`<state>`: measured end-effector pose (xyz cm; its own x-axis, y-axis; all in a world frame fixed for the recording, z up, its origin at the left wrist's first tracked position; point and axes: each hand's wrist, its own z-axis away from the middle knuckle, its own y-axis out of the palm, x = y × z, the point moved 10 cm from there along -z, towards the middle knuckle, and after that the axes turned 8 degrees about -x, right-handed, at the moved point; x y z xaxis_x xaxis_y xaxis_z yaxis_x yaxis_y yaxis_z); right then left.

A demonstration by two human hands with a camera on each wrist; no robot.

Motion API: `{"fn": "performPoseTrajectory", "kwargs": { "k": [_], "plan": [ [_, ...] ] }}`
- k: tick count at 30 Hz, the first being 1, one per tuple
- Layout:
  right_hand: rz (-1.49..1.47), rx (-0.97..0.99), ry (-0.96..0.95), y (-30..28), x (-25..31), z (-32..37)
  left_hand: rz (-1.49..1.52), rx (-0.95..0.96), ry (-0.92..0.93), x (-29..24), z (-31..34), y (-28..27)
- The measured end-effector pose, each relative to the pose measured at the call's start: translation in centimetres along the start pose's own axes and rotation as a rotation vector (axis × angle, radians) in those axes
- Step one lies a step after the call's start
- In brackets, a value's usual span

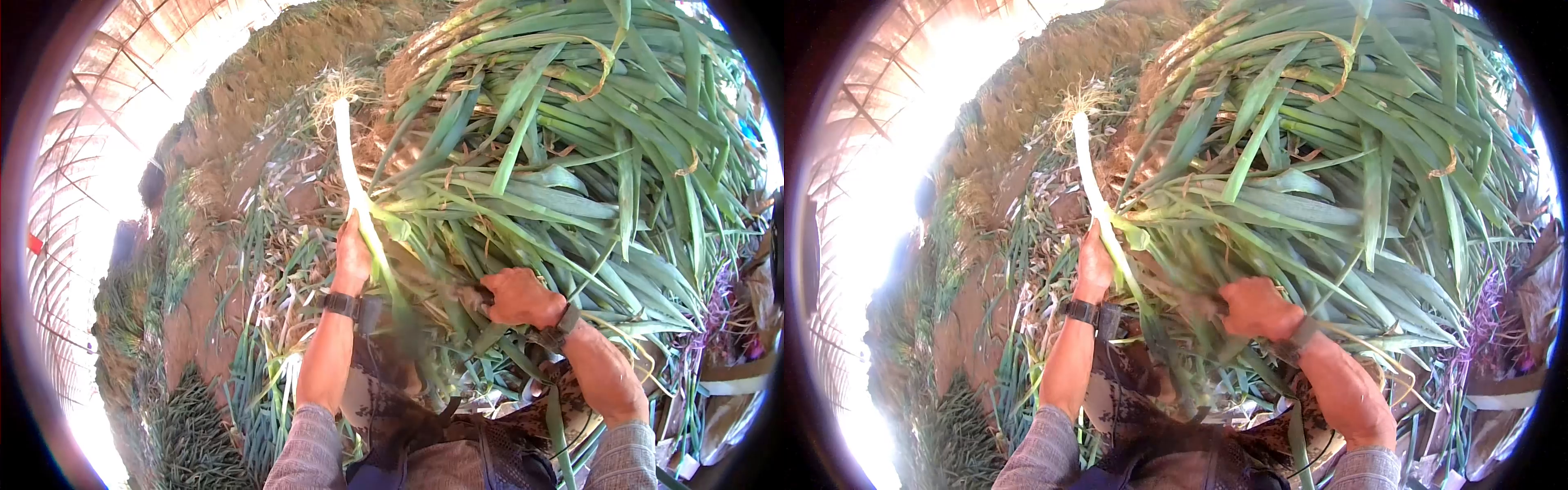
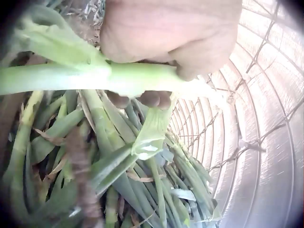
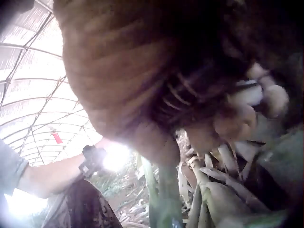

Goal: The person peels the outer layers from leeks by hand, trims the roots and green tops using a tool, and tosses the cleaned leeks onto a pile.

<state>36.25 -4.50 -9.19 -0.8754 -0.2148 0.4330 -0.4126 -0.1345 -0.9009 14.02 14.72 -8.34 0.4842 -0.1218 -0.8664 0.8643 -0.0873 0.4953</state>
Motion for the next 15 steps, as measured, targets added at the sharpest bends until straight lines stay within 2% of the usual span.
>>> {"fn": "performPoseTrajectory", "kwargs": {
  "k": [1, 5, 6, 7, 8, 10, 12, 14, 15],
  "plan": [
    [-0.010, -0.075, 0.019, -0.8, 0.2, -0.1, -0.031, -0.055, 0.038, -0.3, -0.1, -0.3],
    [-0.026, -0.277, 0.019, -1.7, 0.8, -0.2, 0.047, -0.063, 0.058, -1.1, 0.2, 0.4],
    [-0.023, -0.280, 0.015, -1.2, 0.9, -0.4, 0.052, 0.054, -0.025, -0.8, 0.7, 1.4],
    [-0.035, -0.378, 0.008, -1.7, 1.0, -0.4, 0.058, 0.170, -0.105, -0.5, 1.4, 2.4],
    [-0.047, -0.477, 0.001, -2.5, 1.2, -0.4, 0.060, 0.171, -0.098, -0.6, 1.7, 2.8],
    [-0.075, -0.535, 0.008, -3.1, 1.2, -0.8, 0.060, 0.090, -0.053, -0.4, 1.9, 3.3],
    [-0.103, -0.595, 0.024, -4.2, 1.4, -1.1, 0.098, 0.077, -0.084, 0.1, 2.0, 3.5],
    [-0.237, -0.527, 0.233, -4.1, -0.4, -1.7, 0.062, 0.069, -0.046, 0.5, 1.7, 3.2],
    [-0.319, -0.569, 0.239, -4.4, -0.6, -1.7, 0.056, 0.140, -0.089, 0.8, 2.4, 4.0]
  ]
}}
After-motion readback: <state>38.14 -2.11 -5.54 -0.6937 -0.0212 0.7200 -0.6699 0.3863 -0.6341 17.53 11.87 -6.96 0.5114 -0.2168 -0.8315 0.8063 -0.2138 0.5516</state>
